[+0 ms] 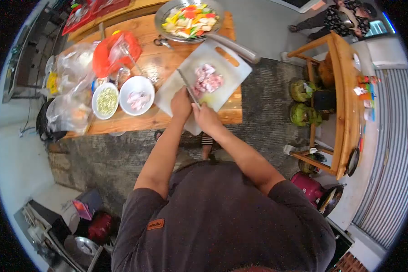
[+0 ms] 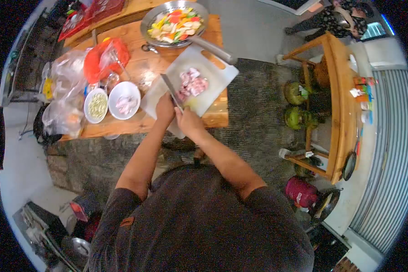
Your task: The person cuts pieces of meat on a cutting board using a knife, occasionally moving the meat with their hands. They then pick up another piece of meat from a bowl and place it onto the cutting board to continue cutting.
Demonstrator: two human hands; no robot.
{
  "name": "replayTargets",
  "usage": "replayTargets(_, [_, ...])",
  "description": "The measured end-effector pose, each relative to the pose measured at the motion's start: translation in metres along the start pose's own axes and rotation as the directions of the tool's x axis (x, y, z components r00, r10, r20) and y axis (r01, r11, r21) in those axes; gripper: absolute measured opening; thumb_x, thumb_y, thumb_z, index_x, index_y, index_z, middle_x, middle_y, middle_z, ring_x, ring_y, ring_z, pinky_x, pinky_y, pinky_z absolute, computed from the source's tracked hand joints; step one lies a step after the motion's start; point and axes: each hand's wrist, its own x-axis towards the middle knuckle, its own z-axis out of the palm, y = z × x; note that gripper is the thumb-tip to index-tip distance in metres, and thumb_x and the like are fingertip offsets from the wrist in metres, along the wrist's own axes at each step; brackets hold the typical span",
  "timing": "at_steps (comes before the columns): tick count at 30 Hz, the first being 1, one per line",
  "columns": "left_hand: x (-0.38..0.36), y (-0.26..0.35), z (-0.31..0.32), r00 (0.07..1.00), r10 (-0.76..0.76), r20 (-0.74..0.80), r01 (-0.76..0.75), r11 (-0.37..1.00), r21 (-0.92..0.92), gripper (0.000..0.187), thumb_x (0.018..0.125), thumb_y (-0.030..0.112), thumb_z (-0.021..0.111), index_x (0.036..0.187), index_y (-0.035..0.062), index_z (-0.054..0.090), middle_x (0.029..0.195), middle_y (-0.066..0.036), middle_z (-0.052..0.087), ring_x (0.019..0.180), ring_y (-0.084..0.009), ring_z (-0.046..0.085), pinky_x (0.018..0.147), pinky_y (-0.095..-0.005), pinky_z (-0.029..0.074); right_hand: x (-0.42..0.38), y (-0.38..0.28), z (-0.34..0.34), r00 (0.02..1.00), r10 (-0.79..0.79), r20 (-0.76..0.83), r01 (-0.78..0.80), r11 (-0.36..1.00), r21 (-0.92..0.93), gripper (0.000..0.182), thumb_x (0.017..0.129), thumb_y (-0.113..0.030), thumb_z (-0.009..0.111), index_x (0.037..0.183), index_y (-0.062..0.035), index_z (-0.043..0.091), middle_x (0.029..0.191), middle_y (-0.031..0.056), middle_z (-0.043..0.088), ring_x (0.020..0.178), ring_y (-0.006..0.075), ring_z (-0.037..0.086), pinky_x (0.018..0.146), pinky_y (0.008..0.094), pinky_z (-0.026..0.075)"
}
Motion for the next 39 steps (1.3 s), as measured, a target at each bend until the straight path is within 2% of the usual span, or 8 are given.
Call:
replayTargets(10, [0.002,0.007,-0.012,0.996,0.001,0.089,-0.004,0.999,0.032,0.023,0.093,0.021,0.061,0.109,0.0064,0.056,0.100,-0.016,0.068,0.094,-0.0379,0.064,0.081,-0.0499,0.052,-0.010,-0.006,-0.007,0.988,0.111,0.108,-0.104,0.992,-0.064,0.061,0.105,-0.052,0.040,0.117,0.0067,0.054,0.099,0.0353,0.067,0.096,0.0535,0.065,0.086,0.0595,0.050])
replayTargets(13, [0.005,0.006,-0.010,0.997,-0.032,0.069,0.028,0.997,0.066,0.020,0.095,0.021,0.059,0.106,0.0048,0.054,0.100,-0.018,0.068,0.094,-0.0394,0.065,0.081,-0.0507,0.052,-0.018,0.013,-0.015,0.986,0.122,0.112,-0.125,0.992,0.016,0.064,0.106,-0.052,0.038,0.121,0.0082,0.053,0.104,0.0363,0.065,0.101,0.0534,0.063,0.090,0.0586,0.049])
replayTargets(17, [0.001,0.010,-0.013,0.993,-0.110,0.052,0.109,0.994,0.019,0.019,0.098,0.020,0.056,0.104,0.0026,0.052,0.098,-0.022,0.067,0.092,-0.0422,0.065,0.080,-0.0523,0.051,-0.028,0.039,-0.028,0.995,0.074,0.068,-0.083,0.986,0.143,0.061,0.107,-0.048,0.040,0.118,0.0100,0.055,0.113,0.0389,0.061,0.107,0.0533,0.060,0.094,0.0557,0.047])
replayTargets(22, [0.001,0.011,-0.011,0.995,-0.097,0.013,0.097,0.995,-0.001,0.026,0.101,0.026,0.055,0.104,0.0014,0.051,0.098,-0.028,0.066,0.090,-0.0466,0.065,0.077,-0.0541,0.050,-0.028,0.039,-0.035,0.999,0.052,0.010,-0.053,0.992,0.118,0.060,0.107,-0.048,0.041,0.116,0.0095,0.056,0.112,0.0374,0.062,0.106,0.0540,0.060,0.094,0.0558,0.047])
replayTargets(31, [-0.006,0.014,-0.015,0.996,-0.091,0.004,0.091,0.992,-0.085,0.029,0.093,0.023,0.063,0.111,0.0007,0.059,0.102,-0.024,0.068,0.095,-0.0420,0.067,0.083,-0.0500,0.052,-0.048,0.051,-0.048,0.998,-0.032,0.060,0.028,0.997,0.073,0.056,0.107,-0.047,0.041,0.114,0.0068,0.055,0.101,0.0362,0.066,0.102,0.0526,0.063,0.089,0.0541,0.049])
replayTargets(34, [-0.003,0.016,-0.011,0.999,-0.054,0.007,0.054,0.998,-0.025,0.035,0.086,0.024,0.069,0.110,-0.0005,0.061,0.101,-0.023,0.070,0.094,-0.0401,0.068,0.082,-0.0475,0.054,-0.048,0.049,-0.059,0.995,-0.101,0.006,0.100,0.991,0.089,0.056,0.108,-0.047,0.040,0.114,0.0058,0.055,0.105,0.0358,0.066,0.104,0.0519,0.062,0.090,0.0533,0.048])
replayTargets(36, [0.008,0.020,-0.010,0.982,-0.150,0.114,0.155,0.987,-0.032,0.035,0.084,0.023,0.070,0.107,-0.0018,0.062,0.097,-0.022,0.071,0.091,-0.0385,0.069,0.081,-0.0451,0.055,-0.050,0.049,-0.073,0.992,0.000,0.126,-0.016,0.992,0.128,0.062,0.107,-0.050,0.039,0.125,0.0075,0.056,0.124,0.0354,0.060,0.117,0.0495,0.057,0.100,0.0523,0.045])
replayTargets(39, [0.022,0.014,-0.001,0.986,-0.159,0.056,0.165,0.976,-0.140,0.042,0.084,0.027,0.074,0.113,-0.0019,0.064,0.092,-0.022,0.071,0.085,-0.0363,0.071,0.076,-0.0436,0.056,-0.064,0.070,-0.078,0.997,-0.026,0.076,0.017,0.993,0.118,0.060,0.106,-0.050,0.041,0.122,0.0059,0.057,0.118,0.0344,0.063,0.112,0.0499,0.059,0.097,0.0522,0.047])
